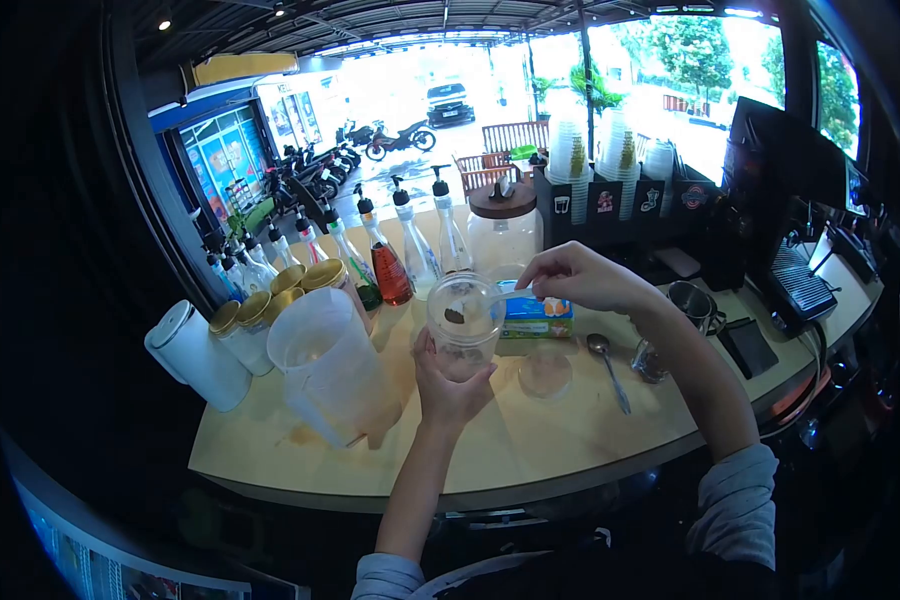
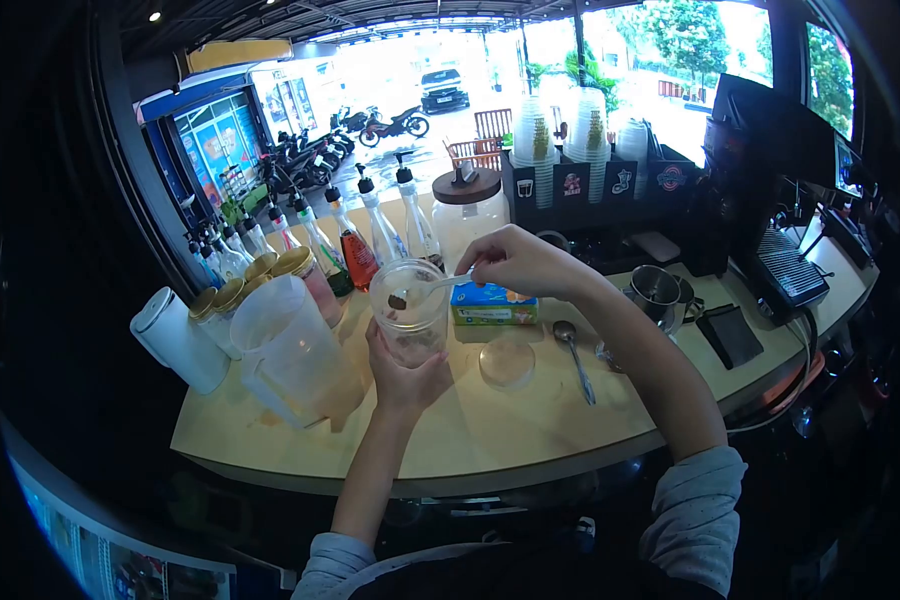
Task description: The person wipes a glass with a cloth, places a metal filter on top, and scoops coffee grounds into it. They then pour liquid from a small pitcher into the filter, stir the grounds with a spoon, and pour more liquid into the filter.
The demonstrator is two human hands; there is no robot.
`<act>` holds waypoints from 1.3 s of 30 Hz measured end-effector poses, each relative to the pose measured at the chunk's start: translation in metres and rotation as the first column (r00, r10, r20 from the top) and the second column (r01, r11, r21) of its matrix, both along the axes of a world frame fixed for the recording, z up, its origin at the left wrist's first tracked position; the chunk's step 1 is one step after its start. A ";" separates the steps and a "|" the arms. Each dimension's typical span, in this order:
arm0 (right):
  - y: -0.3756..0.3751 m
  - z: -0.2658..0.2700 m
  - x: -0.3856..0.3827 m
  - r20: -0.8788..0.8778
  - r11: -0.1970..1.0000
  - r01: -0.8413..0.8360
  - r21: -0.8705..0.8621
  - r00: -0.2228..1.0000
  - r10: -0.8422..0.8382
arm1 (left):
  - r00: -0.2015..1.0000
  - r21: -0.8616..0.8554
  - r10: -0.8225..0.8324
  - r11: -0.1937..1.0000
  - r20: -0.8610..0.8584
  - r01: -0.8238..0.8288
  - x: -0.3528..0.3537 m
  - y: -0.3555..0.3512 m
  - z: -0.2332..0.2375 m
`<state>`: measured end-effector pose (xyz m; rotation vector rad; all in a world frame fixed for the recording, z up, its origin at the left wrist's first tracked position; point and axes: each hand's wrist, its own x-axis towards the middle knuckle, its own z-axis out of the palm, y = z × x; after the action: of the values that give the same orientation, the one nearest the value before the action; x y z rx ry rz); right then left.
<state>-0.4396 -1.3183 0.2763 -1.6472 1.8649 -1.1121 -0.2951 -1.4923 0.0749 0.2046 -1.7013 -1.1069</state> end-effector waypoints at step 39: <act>0.259 -0.032 -0.149 -0.189 0.888 0.318 -0.333 0.900 -0.393 | 0.898 0.048 -0.365 0.930 0.244 0.365 -0.169 0.212 0.045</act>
<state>-0.5888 -1.0593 0.2441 -1.7087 2.3349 -1.4497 -0.4638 -1.2801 0.1197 0.0214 -2.0192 -1.4048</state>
